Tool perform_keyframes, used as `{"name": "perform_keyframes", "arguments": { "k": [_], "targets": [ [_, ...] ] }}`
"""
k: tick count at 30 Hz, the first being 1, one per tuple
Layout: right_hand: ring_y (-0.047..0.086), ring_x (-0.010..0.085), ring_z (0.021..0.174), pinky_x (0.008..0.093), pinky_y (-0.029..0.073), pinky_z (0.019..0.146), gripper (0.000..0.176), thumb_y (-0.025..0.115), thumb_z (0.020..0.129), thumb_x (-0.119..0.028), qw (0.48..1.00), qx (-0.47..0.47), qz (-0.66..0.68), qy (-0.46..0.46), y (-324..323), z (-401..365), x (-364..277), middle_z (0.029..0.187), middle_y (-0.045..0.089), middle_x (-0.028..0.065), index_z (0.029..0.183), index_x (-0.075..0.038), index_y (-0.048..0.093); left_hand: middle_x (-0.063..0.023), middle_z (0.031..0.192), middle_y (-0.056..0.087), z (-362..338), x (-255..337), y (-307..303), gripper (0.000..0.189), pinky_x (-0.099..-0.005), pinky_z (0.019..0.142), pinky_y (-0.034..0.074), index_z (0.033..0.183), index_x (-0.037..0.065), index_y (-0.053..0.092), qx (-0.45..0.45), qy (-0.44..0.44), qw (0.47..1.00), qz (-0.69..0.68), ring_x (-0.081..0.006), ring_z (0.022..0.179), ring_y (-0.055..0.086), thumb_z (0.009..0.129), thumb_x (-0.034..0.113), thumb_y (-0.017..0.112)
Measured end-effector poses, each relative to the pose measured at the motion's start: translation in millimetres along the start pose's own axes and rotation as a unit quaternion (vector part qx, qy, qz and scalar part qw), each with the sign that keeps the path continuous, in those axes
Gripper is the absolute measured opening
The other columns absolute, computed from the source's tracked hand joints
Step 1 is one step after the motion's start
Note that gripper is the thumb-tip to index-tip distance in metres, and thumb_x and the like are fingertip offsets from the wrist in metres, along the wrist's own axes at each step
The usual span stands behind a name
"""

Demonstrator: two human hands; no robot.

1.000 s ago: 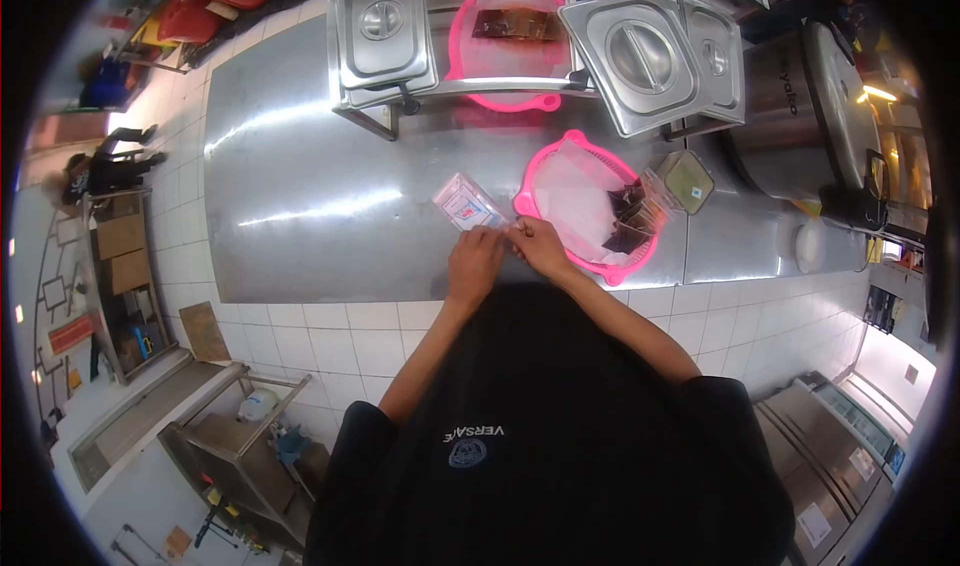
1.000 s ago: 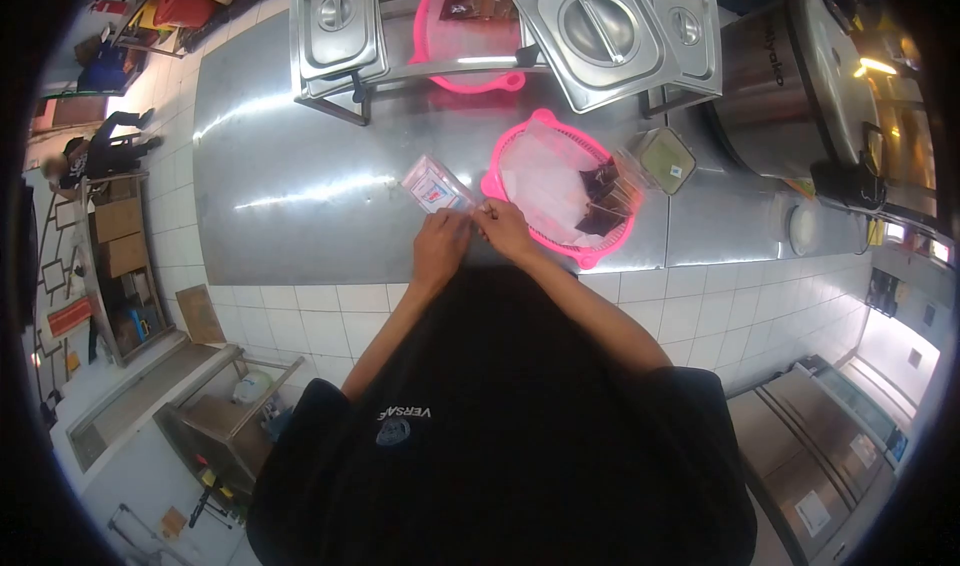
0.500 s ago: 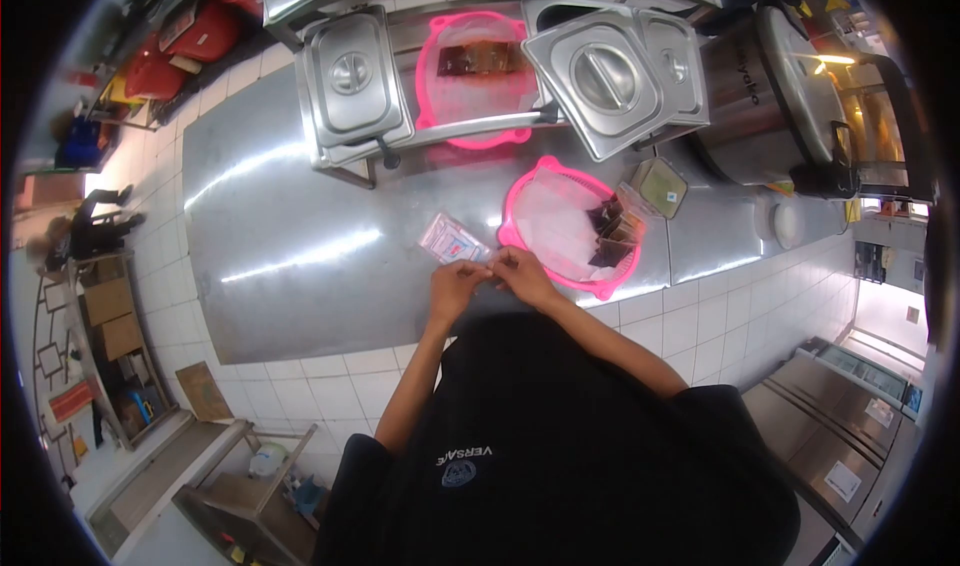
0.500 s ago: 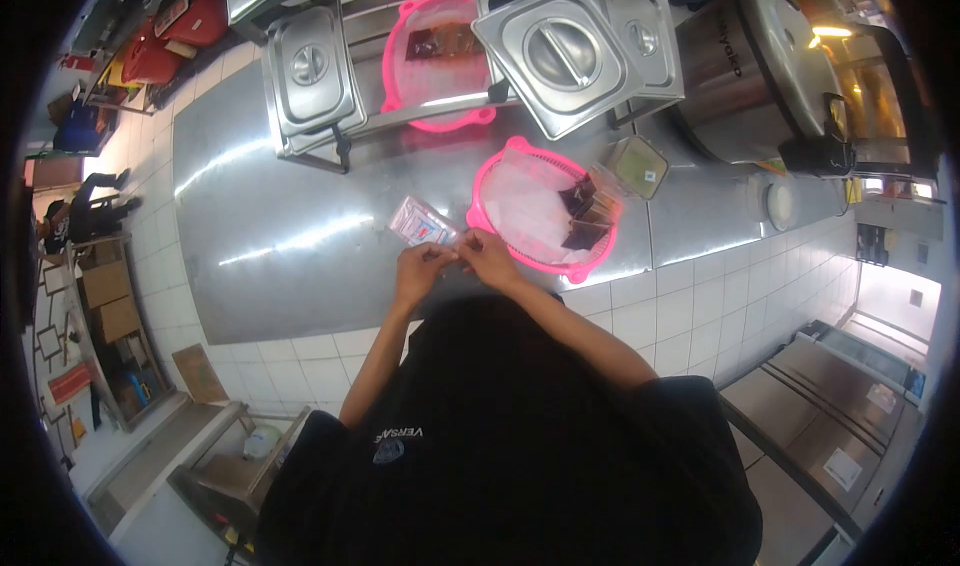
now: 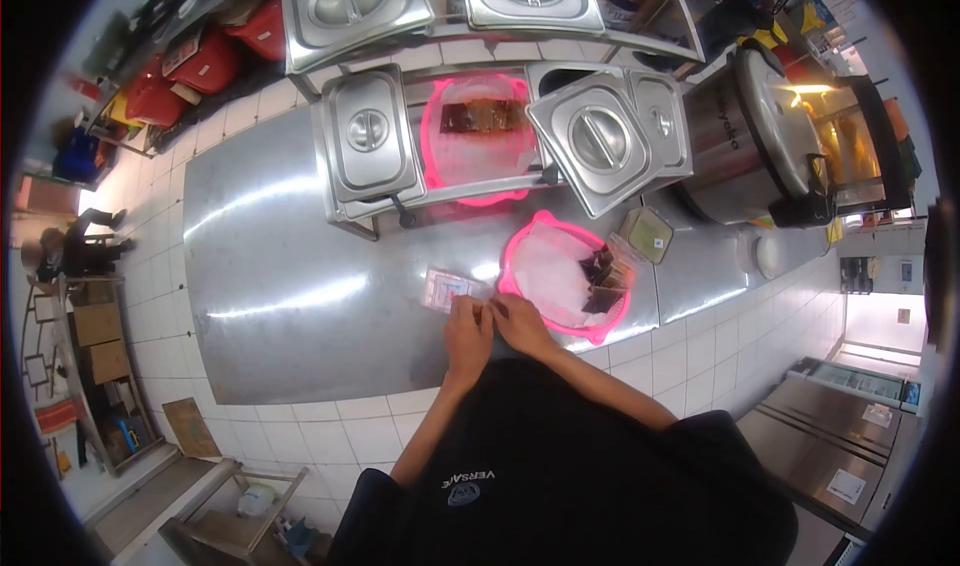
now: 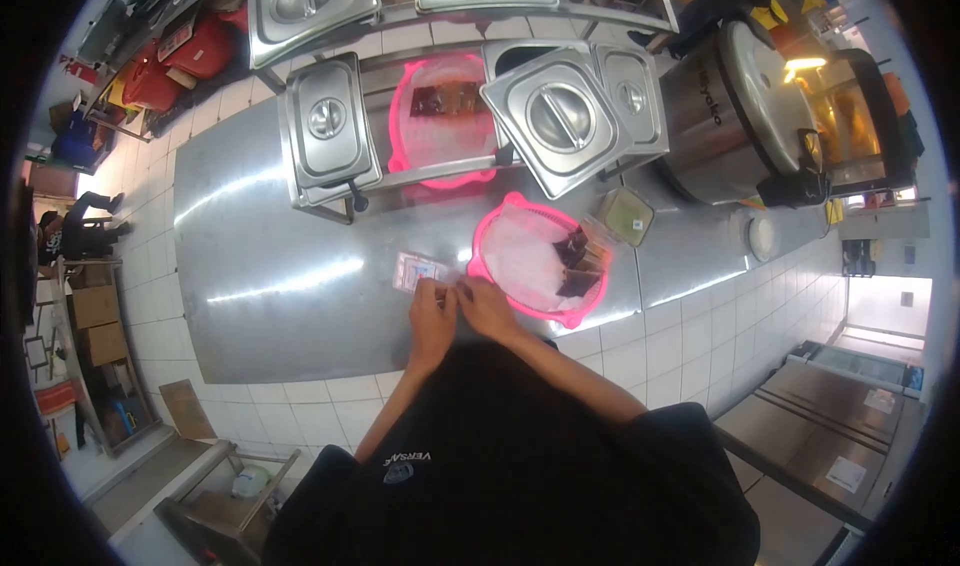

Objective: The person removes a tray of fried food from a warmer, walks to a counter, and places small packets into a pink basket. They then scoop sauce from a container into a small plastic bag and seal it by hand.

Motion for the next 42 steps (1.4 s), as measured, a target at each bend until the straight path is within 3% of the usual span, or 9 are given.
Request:
{"name": "perform_keyframes", "arguments": {
  "k": [2,7,15,22,27,32,35,38,42],
  "targets": [
    [0.068,0.0224,0.076,0.0348,0.056,0.068,0.028,0.058,0.095,-0.025,0.97,-0.142,0.124,0.153,-1,3,4,0.09,0.069,0.0127,0.108,-0.001,0.064,-0.0166,0.084,0.057,-2,1,0,0.013,-0.0455,0.062,0.047,0.089,0.002,0.052,0.0,0.008,1.0,0.002,-0.0375,0.073,0.061,0.09,0.009,0.063],
    [0.067,0.0137,0.077,0.0302,0.055,0.069,0.024,0.058,0.096,-0.023,0.932,-0.174,0.282,0.146,22,17,28,0.082,0.069,0.0083,0.098,-0.003,0.069,-0.0157,0.084,0.055,-10,10,-7,0.013,-0.0444,0.063,0.047,0.089,0.002,0.051,-0.024,0.025,0.999,0.002,-0.0362,0.074,0.06,0.089,0.007,0.063],
    [0.06,0.0438,0.077,0.0481,0.046,0.067,0.025,0.052,0.096,-0.02,0.996,-0.065,-0.039,-0.05,11,8,-3,0.077,0.061,0.0238,0.085,0.002,0.06,-0.0112,0.081,0.059,0,-5,-19,0.013,-0.0449,0.068,0.041,0.087,0.005,0.054,0.0,0.055,0.995,0.087,-0.0334,0.074,0.059,0.086,0.009,0.066],
    [0.065,0.0353,0.075,0.0425,0.05,0.068,0.024,0.056,0.096,-0.023,0.993,-0.053,-0.102,0.011,-18,5,-14,0.079,0.064,0.0202,0.088,-0.001,0.062,-0.0151,0.077,0.06,15,-35,-9,0.011,-0.045,0.063,0.044,0.084,0.002,0.055,-0.002,0.013,1.0,0.025,-0.0359,0.071,0.059,0.085,0.007,0.065],
    [0.066,0.024,0.068,0.0355,0.051,0.067,0.018,0.068,0.089,-0.017,0.997,0.06,0.058,-0.002,-36,4,-22,0.076,0.067,0.0112,0.085,0.0,0.062,-0.0117,0.083,0.06,25,-41,-14,0.009,-0.0447,0.078,0.041,0.089,0.005,0.056,0.013,-0.002,0.995,0.097,-0.0322,0.08,0.059,0.087,0.009,0.063],
    [0.064,0.0145,0.073,0.0286,0.051,0.068,0.011,0.063,0.093,-0.01,0.987,0.004,0.134,0.089,-43,12,-20,0.078,0.067,0.009,0.09,0.001,0.062,-0.01,0.088,0.061,32,-33,-18,0.01,-0.0447,0.085,0.039,0.094,0.005,0.057,0.025,0.035,0.991,0.124,-0.0303,0.086,0.059,0.087,0.009,0.063],
    [0.062,0.0119,0.075,0.027,0.05,0.069,0.011,0.059,0.095,-0.008,0.99,0.088,0.095,0.048,-53,19,-25,0.082,0.067,0.0074,0.099,0.001,0.063,-0.013,0.094,0.063,38,-30,-18,0.019,-0.0457,0.086,0.043,0.103,0.004,0.06,-0.016,0.025,0.989,0.147,-0.0328,0.093,0.061,0.085,0.008,0.065],
    [0.061,0.0097,0.077,0.024,0.049,0.069,0.012,0.057,0.097,-0.006,0.991,0.092,0.099,0.015,-64,16,-45,0.087,0.067,0.0041,0.104,0.001,0.063,-0.0129,0.104,0.066,43,-15,-18,0.027,-0.0432,0.089,0.046,0.112,0.003,0.059,-0.017,0.045,0.999,0.022,-0.0274,0.104,0.061,0.089,0.013,0.067],
    [0.062,0.0138,0.077,0.0268,0.049,0.07,0.013,0.057,0.096,-0.008,0.996,-0.043,0.064,-0.04,-68,19,-74,0.085,0.067,0.0076,0.104,0.001,0.063,-0.0077,0.104,0.064,37,-11,-6,0.033,-0.0343,0.084,0.051,0.117,0.001,0.058,-0.143,-0.184,0.896,-0.378,-0.0202,0.102,0.064,0.092,0.019,0.069]
  ]
}}
Point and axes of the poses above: each hand's wrist, its own z-axis towards the middle knuckle, its own y-axis out of the palm, x = y × z, the point moved 3 cm from there along z, towards the middle knuckle
